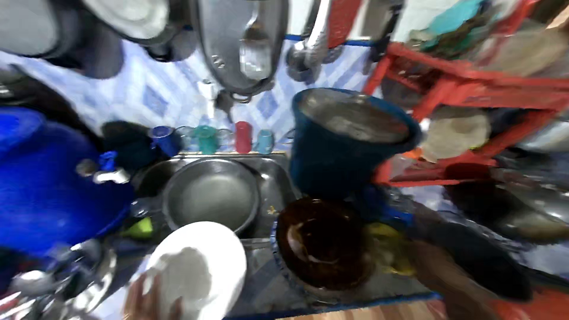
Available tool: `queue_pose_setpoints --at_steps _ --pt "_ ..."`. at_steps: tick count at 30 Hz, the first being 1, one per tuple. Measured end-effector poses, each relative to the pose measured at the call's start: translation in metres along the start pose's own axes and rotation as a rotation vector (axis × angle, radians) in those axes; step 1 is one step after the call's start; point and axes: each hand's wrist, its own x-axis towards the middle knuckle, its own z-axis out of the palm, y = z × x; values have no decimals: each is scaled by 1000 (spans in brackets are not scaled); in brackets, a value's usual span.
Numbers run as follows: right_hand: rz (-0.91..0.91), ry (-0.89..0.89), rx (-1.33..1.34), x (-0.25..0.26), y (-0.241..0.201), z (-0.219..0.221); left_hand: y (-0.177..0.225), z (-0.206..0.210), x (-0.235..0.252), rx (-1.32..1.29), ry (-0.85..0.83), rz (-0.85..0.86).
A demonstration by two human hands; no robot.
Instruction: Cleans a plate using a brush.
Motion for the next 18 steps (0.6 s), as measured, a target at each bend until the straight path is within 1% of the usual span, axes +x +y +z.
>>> queue_pose_setpoints --at_steps 2,4,6,7,9,10,11,12,13,14,15,16,17,18 --pt "-85 179 2 -19 1 -22 22 6 7 59 4 114" --pt "-194 244 71 -45 -17 -55 23 22 22 74 -30 205" --pt "-427 274 157 -59 -46 -73 18 38 41 100 -123 244" --pt "-562 272 176 -56 -64 -72 18 44 49 154 -197 225" --pt "-834 233 145 -42 -116 -55 23 51 58 276 -367 124" --pt "-931 207 93 -36 -146 -40 27 53 60 335 -431 69" --pt "-978 178 36 -31 -178 -23 30 54 61 374 -467 23" --pt "-978 159 15 -28 -207 -6 32 55 61 405 -475 -5" --pt "-967 198 24 -24 -232 14 32 57 60 420 -455 -18" --pt "-911 191 2 -22 -255 27 31 60 58 424 -427 -26" --pt "-857 175 -49 -21 -274 37 29 64 57 419 -386 -28" --pt "-860 203 -82 -21 -288 49 29 66 55 410 -359 -29" --pt "-930 288 -78 -20 -297 63 30 65 56 401 -373 -43" --pt "-1040 384 -61 -20 -303 76 32 62 57 392 -397 -55"
